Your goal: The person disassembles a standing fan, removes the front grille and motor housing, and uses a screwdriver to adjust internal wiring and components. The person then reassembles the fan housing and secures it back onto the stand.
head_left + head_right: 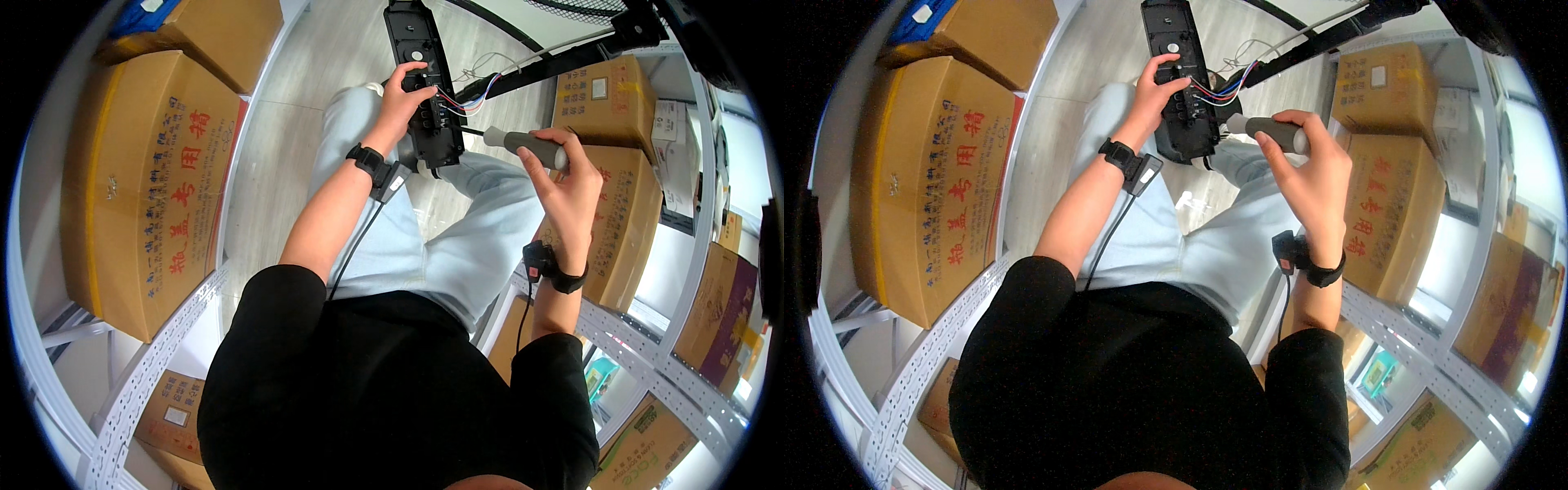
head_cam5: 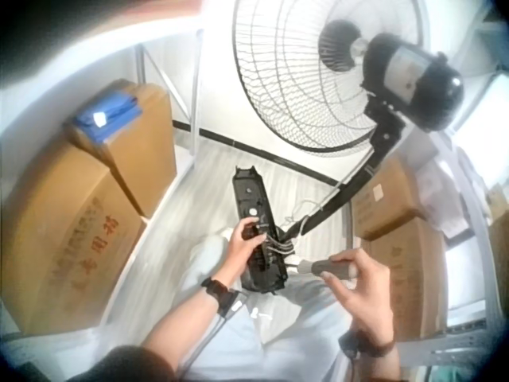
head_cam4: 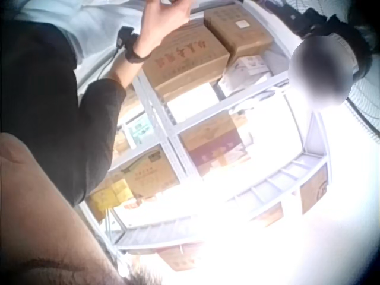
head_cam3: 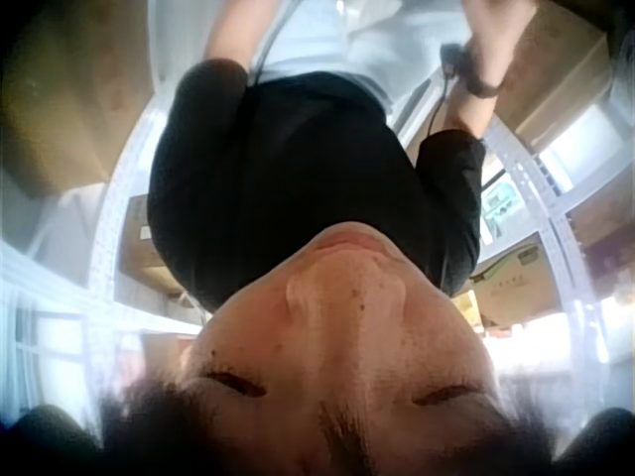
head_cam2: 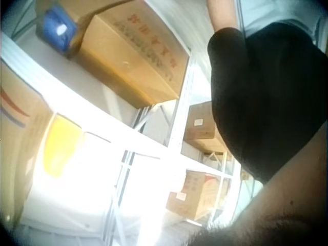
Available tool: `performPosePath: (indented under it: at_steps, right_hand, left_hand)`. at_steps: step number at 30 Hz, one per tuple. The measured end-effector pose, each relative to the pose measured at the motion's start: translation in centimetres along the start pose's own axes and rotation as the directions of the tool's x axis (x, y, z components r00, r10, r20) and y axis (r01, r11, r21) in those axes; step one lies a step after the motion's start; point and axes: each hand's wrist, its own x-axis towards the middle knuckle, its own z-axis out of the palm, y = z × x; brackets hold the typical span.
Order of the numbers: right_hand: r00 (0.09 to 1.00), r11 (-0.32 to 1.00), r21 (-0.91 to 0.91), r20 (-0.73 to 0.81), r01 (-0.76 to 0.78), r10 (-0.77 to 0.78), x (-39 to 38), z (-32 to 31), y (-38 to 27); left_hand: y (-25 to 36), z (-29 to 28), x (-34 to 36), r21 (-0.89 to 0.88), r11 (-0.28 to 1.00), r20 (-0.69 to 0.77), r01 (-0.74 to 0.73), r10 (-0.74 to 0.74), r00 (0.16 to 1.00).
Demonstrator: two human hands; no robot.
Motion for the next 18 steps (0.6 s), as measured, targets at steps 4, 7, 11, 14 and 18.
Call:
performPosePath:
  at_steps: [4, 7, 11, 14, 18]
  right_hand:
    - [0.999, 0.999, 0.031, 0.011, -0.033, 0.032, -0.4, 0.9, 1.1]
    - [0.998, 0.997, 0.037, 0.015, -0.063, 0.062, -0.5, 1.1, 1.4]
    - [0.998, 0.997, 0.048, -0.005, -0.067, 0.067, -0.9, 1.0, 1.5]
    - [0.997, 0.995, 0.06, 0.007, -0.078, 0.078, -1.1, 0.9, 1.6]
    - [0.998, 0.997, 0.051, 0.015, -0.054, 0.054, -1.3, 1.1, 1.7]
  left_hand:
    - [0.5, 0.3, -0.4, -0.045, 0.999, 0.022, 0.014, -0.013, 1.0]
    - [0.6, 0.2, -0.4, -0.029, 1.0, 0.016, -0.004, 0.004, 1.0]
    - [1.0, 0.3, -0.6, -0.02, 0.999, -0.001, 0.038, -0.038, 0.999]
    - [0.8, 0.2, -0.5, -0.041, 0.999, 0.007, 0.034, -0.034, 0.999]
    - [0.8, 0.3, -0.5, -0.021, 1.0, -0.003, 0.013, -0.013, 1.0]
